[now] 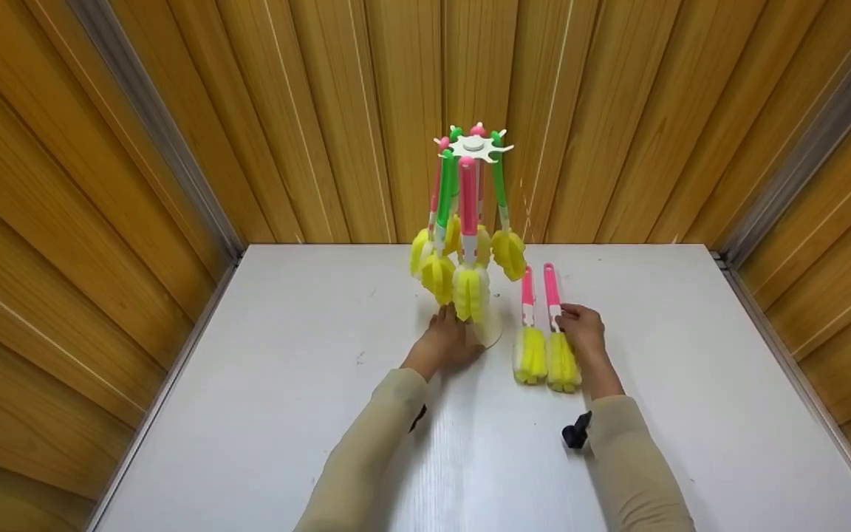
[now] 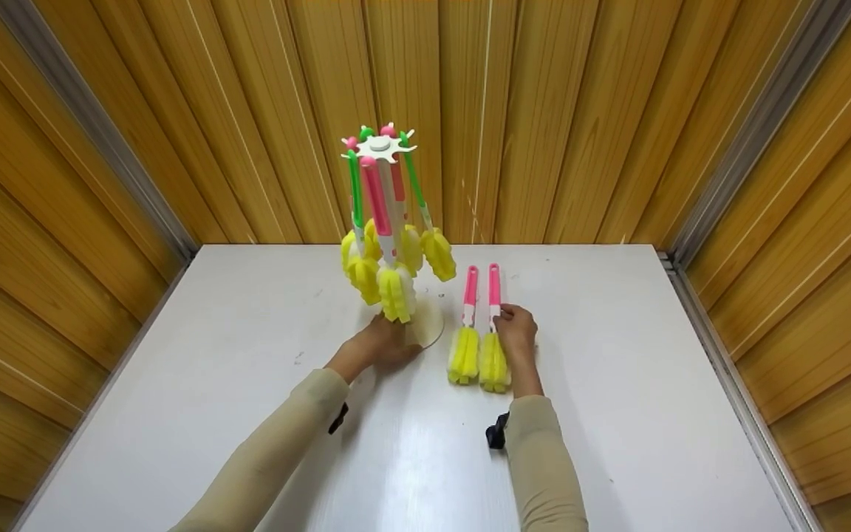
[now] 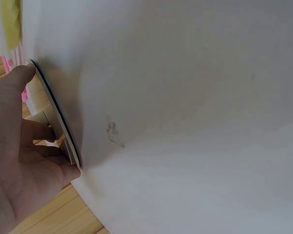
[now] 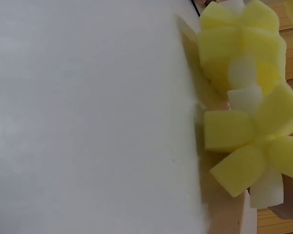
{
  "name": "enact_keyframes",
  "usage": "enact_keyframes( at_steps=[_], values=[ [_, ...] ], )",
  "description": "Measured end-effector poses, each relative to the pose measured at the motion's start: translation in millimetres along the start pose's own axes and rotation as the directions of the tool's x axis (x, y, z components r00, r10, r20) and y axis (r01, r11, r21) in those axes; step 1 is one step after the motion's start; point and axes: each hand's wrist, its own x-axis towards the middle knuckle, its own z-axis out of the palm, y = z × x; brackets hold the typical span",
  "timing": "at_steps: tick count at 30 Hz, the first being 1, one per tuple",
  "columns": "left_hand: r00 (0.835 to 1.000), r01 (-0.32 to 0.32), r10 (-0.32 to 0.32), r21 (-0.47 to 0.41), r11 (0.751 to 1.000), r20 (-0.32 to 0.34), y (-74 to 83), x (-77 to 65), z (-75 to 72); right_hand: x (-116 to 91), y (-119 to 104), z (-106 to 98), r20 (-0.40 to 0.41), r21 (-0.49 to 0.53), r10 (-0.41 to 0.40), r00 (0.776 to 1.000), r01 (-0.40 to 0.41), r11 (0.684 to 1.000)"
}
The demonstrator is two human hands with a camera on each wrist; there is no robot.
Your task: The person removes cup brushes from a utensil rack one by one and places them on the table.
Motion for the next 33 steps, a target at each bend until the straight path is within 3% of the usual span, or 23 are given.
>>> enact_keyframes(
  at_steps=[5, 9, 13, 20, 33],
  values=[
    [1.000, 0.018, -0.018, -0.043, 0.999, -0.006, 0.9, -0.5, -0.9, 0.3, 1.2, -0.4, 0.010, -0.020, -0.022, 1.000, 0.023, 1.000],
    [1.000, -0.001, 0.001, -0.012, 1.000, -0.005, 0.4, -0.9, -0.8, 0.8, 0.9, -0.5, 0.018, -0.036, -0.018, 1.000, 0.019, 0.999],
    [1.000, -0.015, 0.015, 0.020, 1.000, -0.006, 0.0, -1.0, -0.6, 0.9, -1.1, -0.8, 0.035, -0.044, 0.014, 0.999, -0.013, 0.999],
    [1.000, 0.019, -0.018, -0.026, 0.999, 0.010, 1.4, -1.5, -0.8, 3.0, -3.8, -1.1, 0.039, -0.037, 0.082, 0.996, -0.081, 0.996],
    [1.000, 0.026, -0.026, -0.028, 0.999, 0.016, 2.0, -1.4, -0.6, 1.2, -1.6, -1.9, 0.032, -0.039, 0.041, 0.999, -0.040, 0.998]
  ],
)
